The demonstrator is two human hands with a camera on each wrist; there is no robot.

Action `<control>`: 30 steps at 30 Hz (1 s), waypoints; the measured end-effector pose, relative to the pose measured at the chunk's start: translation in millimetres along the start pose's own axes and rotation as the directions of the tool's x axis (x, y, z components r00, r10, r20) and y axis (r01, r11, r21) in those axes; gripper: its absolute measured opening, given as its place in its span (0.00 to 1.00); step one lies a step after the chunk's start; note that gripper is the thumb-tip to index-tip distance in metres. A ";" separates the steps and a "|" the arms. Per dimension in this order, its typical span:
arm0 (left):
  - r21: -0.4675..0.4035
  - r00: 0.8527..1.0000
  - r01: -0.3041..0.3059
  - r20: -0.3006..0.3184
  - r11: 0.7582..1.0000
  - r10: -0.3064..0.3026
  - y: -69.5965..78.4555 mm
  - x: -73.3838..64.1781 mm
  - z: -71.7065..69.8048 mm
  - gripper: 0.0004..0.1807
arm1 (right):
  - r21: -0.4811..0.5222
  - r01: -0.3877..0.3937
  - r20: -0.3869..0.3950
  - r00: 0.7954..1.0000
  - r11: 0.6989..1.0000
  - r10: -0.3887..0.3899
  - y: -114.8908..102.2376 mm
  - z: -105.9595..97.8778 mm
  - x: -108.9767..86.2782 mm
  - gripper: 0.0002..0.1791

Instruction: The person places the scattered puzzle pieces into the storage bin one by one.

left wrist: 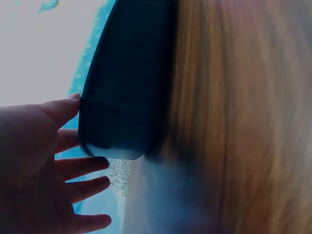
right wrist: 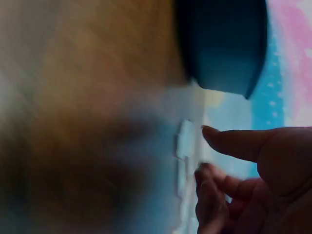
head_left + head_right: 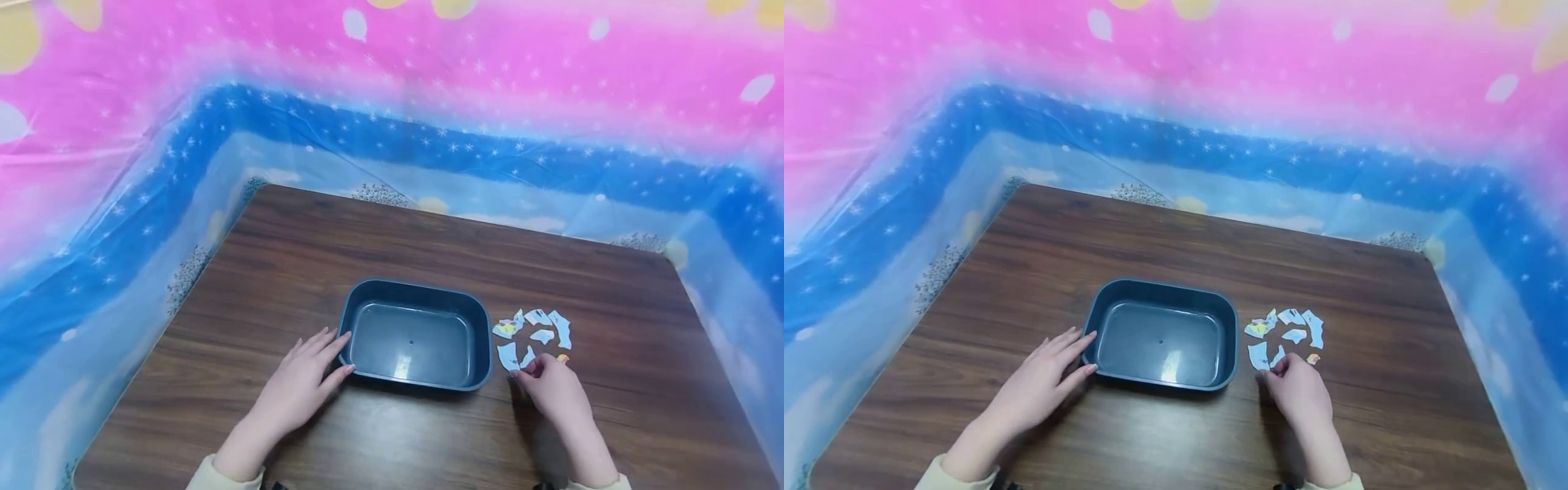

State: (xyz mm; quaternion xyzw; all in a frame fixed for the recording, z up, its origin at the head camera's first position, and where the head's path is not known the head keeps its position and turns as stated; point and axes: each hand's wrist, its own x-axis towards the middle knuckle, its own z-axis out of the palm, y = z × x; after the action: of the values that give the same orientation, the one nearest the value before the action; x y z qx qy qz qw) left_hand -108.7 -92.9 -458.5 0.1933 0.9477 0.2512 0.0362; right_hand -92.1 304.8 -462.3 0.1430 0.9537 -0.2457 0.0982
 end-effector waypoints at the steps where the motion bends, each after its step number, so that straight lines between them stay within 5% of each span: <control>1: -0.003 1.000 -0.002 -0.013 1.000 0.001 0.5 -1.2 1.4 0.30 | -0.006 -0.040 0.003 0.999 0.999 0.040 -0.1 3.6 0.1 0.18; 7: -0.045 0.999 0.017 -0.036 0.999 -0.019 0.3 -3.5 5.2 0.31 | -0.019 -0.153 -0.010 0.988 0.988 0.153 -0.6 16.3 4.5 0.25; 20: -0.073 1.000 0.011 -0.019 0.997 -0.013 -4.3 -3.7 9.8 0.33 | 0.099 -0.087 0.007 0.996 0.991 0.086 -2.5 11.3 2.7 0.13; 24: -0.020 0.999 -0.008 -0.035 1.000 0.007 -6.0 -6.2 14.7 0.35 | 0.147 0.026 -0.103 0.995 0.989 -0.011 -14.8 -5.7 -1.3 0.12; 30: 0.029 0.998 -0.001 -0.057 1.000 0.002 -6.7 -9.5 18.0 0.38 | 0.135 0.250 -0.263 0.942 0.959 -0.209 -77.0 -30.2 7.4 0.12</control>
State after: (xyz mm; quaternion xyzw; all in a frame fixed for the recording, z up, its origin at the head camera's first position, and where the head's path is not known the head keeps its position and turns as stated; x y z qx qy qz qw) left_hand -99.2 -93.6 -477.8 0.1873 0.9517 0.2431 0.0061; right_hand -127.3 256.8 -404.3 0.0675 0.9448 -0.3144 -0.0624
